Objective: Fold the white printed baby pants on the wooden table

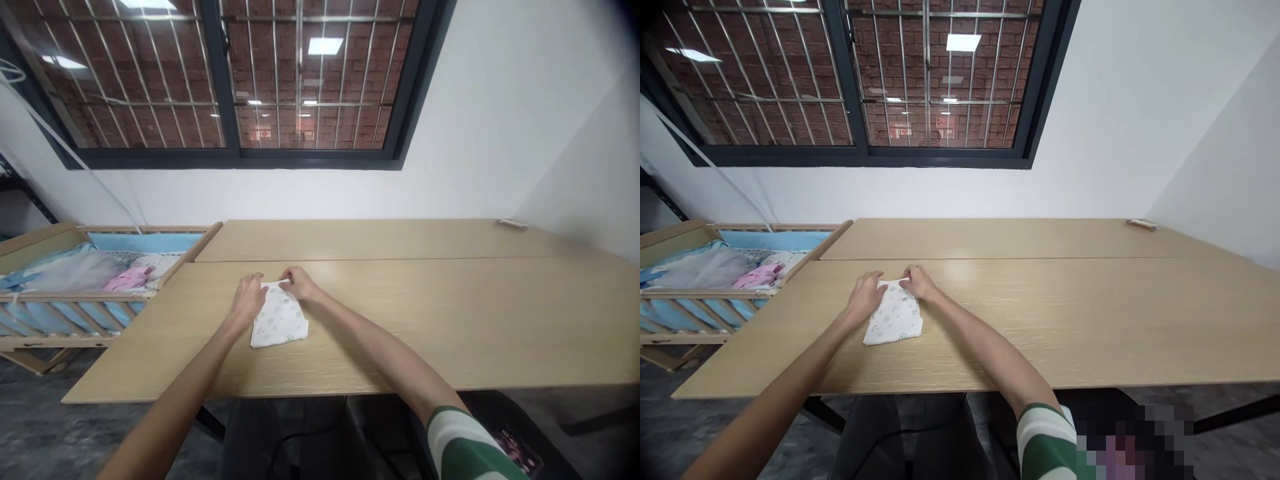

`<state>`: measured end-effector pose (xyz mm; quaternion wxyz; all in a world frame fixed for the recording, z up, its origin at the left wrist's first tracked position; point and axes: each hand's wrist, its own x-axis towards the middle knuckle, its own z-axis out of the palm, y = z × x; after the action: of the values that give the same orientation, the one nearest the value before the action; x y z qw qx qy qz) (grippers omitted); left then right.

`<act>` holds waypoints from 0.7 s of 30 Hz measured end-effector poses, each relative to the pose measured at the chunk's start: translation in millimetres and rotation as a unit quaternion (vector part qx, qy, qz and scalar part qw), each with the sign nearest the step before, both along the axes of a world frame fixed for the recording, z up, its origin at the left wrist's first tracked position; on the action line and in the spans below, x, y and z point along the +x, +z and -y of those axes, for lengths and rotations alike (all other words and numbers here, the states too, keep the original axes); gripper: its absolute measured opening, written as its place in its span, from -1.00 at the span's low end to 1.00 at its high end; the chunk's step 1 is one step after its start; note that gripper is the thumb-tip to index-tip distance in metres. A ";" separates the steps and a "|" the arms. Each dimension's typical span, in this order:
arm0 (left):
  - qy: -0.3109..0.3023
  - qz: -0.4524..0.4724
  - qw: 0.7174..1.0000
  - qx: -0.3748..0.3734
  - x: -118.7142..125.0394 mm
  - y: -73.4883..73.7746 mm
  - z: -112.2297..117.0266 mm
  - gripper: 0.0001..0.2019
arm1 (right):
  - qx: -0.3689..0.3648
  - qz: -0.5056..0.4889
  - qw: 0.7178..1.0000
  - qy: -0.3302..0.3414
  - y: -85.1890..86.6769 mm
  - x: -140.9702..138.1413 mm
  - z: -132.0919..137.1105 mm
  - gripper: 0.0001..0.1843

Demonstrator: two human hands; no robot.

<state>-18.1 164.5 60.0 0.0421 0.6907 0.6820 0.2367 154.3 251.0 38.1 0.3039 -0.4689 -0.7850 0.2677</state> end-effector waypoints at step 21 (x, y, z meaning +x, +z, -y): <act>-0.039 -0.152 0.979 0.133 38.1 -84.6 170.9 -0.64 | 0.084 0.168 0.867 0.461 7.6 -5.4 129.7 -0.34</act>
<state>20.0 -6.3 -24.6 -0.1455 0.7442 0.6152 0.2159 148.8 121.4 45.6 0.0475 -0.0640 -0.9706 0.2271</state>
